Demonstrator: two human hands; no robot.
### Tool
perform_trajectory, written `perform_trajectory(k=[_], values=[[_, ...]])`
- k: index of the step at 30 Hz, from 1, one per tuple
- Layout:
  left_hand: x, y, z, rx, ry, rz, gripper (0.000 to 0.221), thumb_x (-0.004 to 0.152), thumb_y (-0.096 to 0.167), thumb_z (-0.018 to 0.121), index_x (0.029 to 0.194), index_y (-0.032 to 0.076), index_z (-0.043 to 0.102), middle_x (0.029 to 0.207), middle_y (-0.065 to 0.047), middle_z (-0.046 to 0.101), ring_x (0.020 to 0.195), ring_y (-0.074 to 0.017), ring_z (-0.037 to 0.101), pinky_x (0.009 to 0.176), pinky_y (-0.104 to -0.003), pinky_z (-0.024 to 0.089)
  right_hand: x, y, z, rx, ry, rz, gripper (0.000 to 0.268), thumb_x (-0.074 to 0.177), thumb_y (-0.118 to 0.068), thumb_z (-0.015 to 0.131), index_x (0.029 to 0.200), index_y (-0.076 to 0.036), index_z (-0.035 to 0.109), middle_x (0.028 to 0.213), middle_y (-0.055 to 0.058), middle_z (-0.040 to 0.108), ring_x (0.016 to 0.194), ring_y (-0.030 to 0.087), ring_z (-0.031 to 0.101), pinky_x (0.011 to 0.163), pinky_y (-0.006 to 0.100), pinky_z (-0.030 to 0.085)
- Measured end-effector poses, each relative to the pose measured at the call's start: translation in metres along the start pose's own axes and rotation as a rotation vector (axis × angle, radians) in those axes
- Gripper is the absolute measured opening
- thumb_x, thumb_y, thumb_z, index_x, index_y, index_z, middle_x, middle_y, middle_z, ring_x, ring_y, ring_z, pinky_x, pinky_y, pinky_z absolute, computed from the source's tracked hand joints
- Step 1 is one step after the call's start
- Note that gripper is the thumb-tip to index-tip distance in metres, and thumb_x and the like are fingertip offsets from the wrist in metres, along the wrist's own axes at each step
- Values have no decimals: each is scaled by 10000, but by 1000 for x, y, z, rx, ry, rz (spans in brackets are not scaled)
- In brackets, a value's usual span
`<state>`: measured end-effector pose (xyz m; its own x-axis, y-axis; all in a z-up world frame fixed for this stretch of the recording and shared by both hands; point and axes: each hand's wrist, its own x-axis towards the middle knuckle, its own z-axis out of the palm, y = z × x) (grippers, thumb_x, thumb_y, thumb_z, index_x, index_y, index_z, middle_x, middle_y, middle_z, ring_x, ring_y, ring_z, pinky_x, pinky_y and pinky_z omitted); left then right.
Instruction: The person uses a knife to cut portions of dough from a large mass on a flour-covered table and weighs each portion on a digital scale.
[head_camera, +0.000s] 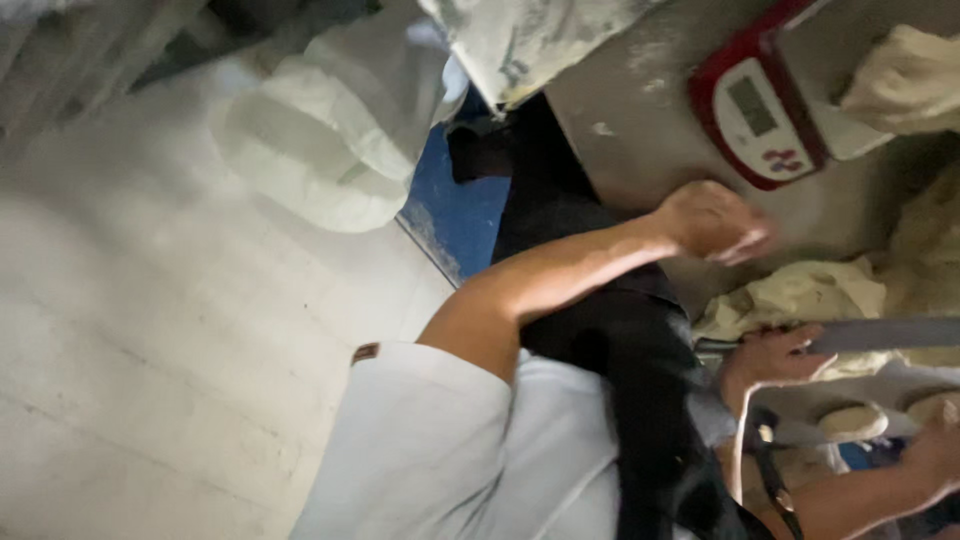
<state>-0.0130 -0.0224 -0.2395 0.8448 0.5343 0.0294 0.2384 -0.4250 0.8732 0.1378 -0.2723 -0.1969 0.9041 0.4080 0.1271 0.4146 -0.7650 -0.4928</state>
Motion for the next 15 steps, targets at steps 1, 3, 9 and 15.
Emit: perform_trajectory(k=[1,3,9,15], values=[[-1,1,3,-3,22,0,187,936,351,620,902,171,656,772,-49,725,669,-260,725,556,-412,570,1,2,-3,19,-5,-14,423,1156,-323,576,1288,78,605,1078,200,735,892,257,726,761,386,610],[6,-5,2,7,70,37,178,934,347,616,898,176,650,780,-42,725,672,-259,724,558,-411,570,3,3,9,105,-13,-31,425,1165,-300,590,1329,92,581,1102,203,727,885,239,729,722,360,614],[-2,1,9,-165,-64,-4,119,980,280,577,908,223,652,823,6,738,745,-215,744,610,-394,576,4,7,1,180,-53,44,442,1157,-292,575,1351,104,541,1102,174,739,845,206,769,654,356,664],[7,12,-11,246,-372,-9,329,1080,456,539,876,235,674,849,-55,720,749,-271,699,648,-452,554,-7,3,0,102,-62,195,395,1178,-304,589,1321,64,584,906,161,628,745,229,580,626,356,450]])
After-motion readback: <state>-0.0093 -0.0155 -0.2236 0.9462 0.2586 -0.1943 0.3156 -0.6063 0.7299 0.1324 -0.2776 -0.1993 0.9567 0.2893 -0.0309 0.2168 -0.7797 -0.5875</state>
